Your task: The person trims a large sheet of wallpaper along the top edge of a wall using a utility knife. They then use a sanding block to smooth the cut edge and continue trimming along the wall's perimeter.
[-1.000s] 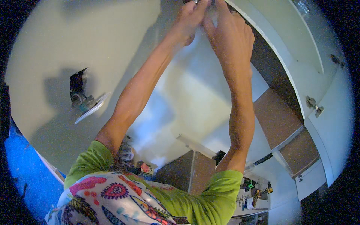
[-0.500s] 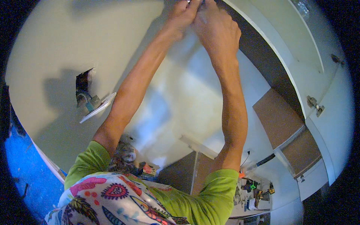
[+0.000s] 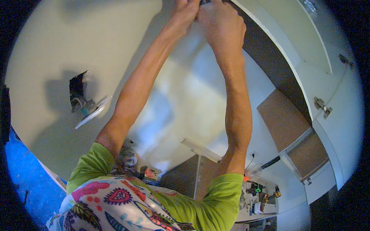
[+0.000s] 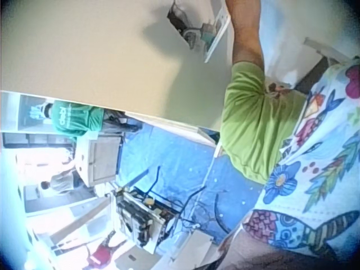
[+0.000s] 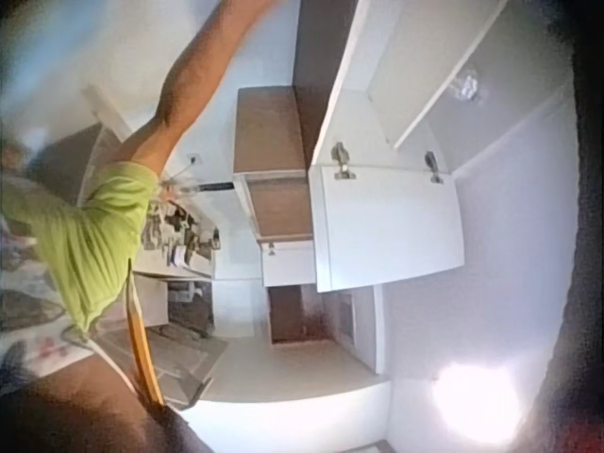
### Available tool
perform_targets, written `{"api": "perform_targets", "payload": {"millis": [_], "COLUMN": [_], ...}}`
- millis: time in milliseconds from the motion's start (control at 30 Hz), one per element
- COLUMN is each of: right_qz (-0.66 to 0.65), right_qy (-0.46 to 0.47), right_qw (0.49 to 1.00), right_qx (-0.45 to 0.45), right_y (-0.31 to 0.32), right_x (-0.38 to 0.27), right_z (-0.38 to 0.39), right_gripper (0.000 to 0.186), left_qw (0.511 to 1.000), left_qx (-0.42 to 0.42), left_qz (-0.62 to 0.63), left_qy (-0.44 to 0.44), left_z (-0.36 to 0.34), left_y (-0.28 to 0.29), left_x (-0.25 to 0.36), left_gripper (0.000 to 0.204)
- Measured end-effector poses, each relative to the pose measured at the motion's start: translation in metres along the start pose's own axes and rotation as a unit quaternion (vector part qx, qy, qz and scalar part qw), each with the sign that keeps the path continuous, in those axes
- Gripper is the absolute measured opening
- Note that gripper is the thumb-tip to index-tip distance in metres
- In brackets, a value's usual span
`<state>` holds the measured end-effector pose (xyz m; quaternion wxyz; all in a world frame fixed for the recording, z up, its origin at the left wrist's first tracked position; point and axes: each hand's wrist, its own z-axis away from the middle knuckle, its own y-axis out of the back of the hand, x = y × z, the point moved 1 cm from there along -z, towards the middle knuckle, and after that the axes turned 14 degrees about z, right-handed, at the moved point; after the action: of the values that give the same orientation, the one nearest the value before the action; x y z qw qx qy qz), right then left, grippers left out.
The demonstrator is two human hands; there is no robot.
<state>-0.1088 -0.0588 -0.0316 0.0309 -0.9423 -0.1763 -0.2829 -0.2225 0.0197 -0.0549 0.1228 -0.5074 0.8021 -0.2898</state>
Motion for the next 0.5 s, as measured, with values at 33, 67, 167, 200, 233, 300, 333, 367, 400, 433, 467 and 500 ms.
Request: {"api": "perform_targets", "payload": {"millis": [33, 67, 167, 200, 233, 300, 333, 367, 400, 433, 467, 500], "right_qz": [0.012, 0.023, 0.042, 0.046, 0.038, 0.027, 0.019, 0.011, 0.003, -0.012, -0.027, -0.047], "right_qy": [-0.01, -0.019, -0.012, -0.007, -0.012, -0.021, -0.024, -0.027, -0.028, -0.03, -0.031, -0.034], "right_qw": [1.0, 0.999, 0.998, 0.998, 0.998, 0.998, 0.998, 0.998, 0.998, 0.998, 0.999, 0.998], "right_qx": [-0.019, -0.038, -0.055, -0.05, -0.052, -0.059, -0.059, -0.058, -0.057, -0.045, -0.033, -0.02], "right_y": [0.005, 0.014, 0.012, 0.013, 0.014, 0.014, 0.01, 0.005, 0.001, -0.001, -0.003, -0.005], "right_x": [0.0, 0.0, -0.003, -0.002, -0.003, -0.006, -0.007, -0.008, -0.009, -0.008, -0.008, -0.009], "right_z": [0.001, 0.004, 0.01, 0.011, 0.01, 0.007, 0.006, 0.005, 0.004, 0.005, 0.006, 0.008], "right_gripper": [0.064, 0.064, 0.064, 0.064, 0.064, 0.064, 0.064, 0.064, 0.064, 0.063, 0.063, 0.063], "left_qw": [0.999, 0.998, 0.993, 0.995, 0.997, 0.998, 0.996, 0.993, 0.995, 0.996, 0.997, 0.996], "left_qx": [0.008, 0.017, -0.019, -0.026, -0.033, -0.011, 0.017, 0.045, 0.02, -0.004, -0.028, -0.033], "left_qz": [-0.032, -0.065, -0.082, -0.06, -0.039, -0.044, -0.071, -0.098, -0.089, -0.081, -0.072, -0.077], "left_qy": [0.009, 0.018, 0.083, 0.07, 0.058, 0.045, 0.044, 0.043, 0.037, 0.031, 0.025, 0.027], "left_z": [0.004, 0.007, 0.015, 0.013, 0.011, 0.01, 0.009, 0.01, 0.008, 0.006, 0.003, 0.002], "left_y": [0.002, 0.003, 0.01, 0.011, 0.012, 0.012, 0.011, 0.011, 0.013, 0.016, 0.017, 0.019], "left_x": [0.001, 0.003, 0.005, 0.004, 0.002, 0.004, 0.008, 0.012, 0.012, 0.011, 0.01, 0.011], "left_gripper": [0.041, 0.041, 0.041, 0.041, 0.041, 0.041, 0.041, 0.04, 0.04, 0.039, 0.039, 0.038]}}
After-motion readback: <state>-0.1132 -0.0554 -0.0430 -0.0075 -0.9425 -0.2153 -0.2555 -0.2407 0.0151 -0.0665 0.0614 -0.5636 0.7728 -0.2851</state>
